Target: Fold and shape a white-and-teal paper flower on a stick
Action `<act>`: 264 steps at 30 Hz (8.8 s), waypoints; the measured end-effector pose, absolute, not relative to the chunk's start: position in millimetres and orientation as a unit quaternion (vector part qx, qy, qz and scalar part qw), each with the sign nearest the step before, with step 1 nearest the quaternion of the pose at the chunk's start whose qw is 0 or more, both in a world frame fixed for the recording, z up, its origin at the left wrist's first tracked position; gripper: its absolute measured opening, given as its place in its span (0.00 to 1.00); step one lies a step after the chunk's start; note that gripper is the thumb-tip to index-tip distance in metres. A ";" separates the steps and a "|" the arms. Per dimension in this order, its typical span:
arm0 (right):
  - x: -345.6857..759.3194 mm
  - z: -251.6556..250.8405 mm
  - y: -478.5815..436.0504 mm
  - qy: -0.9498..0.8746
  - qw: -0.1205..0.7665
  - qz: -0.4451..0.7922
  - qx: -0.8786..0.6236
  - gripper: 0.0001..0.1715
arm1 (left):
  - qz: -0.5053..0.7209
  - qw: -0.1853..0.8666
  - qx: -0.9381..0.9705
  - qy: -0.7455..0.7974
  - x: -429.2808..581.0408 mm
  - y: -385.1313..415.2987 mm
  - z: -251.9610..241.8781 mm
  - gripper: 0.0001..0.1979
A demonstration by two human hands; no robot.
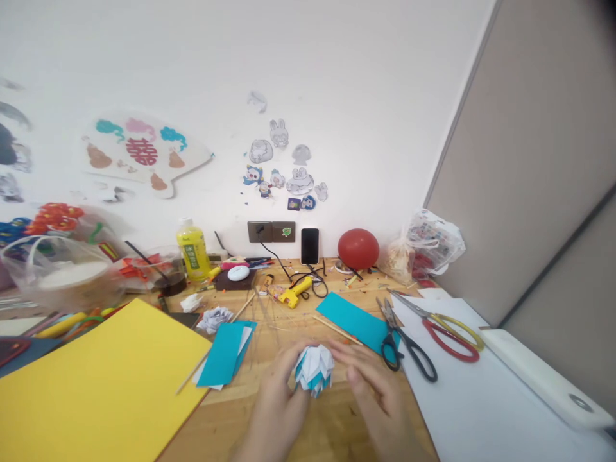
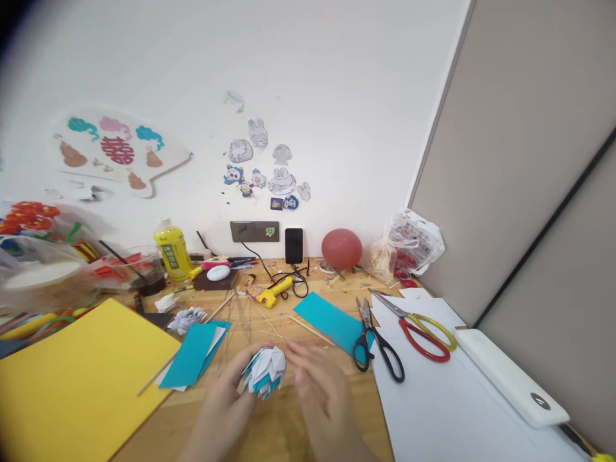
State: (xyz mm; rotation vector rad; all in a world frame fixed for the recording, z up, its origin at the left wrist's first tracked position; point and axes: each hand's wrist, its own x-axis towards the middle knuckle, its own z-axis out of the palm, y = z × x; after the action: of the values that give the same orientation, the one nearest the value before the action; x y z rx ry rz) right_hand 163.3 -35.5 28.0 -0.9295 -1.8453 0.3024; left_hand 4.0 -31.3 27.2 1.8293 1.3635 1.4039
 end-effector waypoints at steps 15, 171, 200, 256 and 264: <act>153.5 16.9 -31.9 -0.762 0.523 0.155 -0.349 0.18 | 0.442 0.093 0.767 0.455 -3.1 -30.3 32.3 0.20; 148.2 2.0 -46.6 -0.830 0.443 -0.083 -0.329 0.27 | 0.607 0.441 0.434 0.498 10.4 -26.8 31.3 0.16; 155.6 15.3 -33.8 -0.844 0.456 0.021 -0.283 0.26 | 0.620 0.474 0.442 0.441 13.6 -31.8 33.8 0.21; 157.8 16.8 -32.4 -0.831 0.474 -0.080 -0.281 0.22 | 0.596 0.475 0.433 0.481 15.1 -28.8 35.8 0.20; 152.4 7.7 -22.8 -0.707 0.531 0.175 -0.434 0.14 | 0.549 0.548 0.460 0.431 11.8 -26.6 26.7 0.14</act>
State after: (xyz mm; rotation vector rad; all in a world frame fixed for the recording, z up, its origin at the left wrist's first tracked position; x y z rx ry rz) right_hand 152.4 -22.8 7.7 -1.0364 -1.6864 0.4175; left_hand 11.8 -26.6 26.7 1.0895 1.0213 1.3011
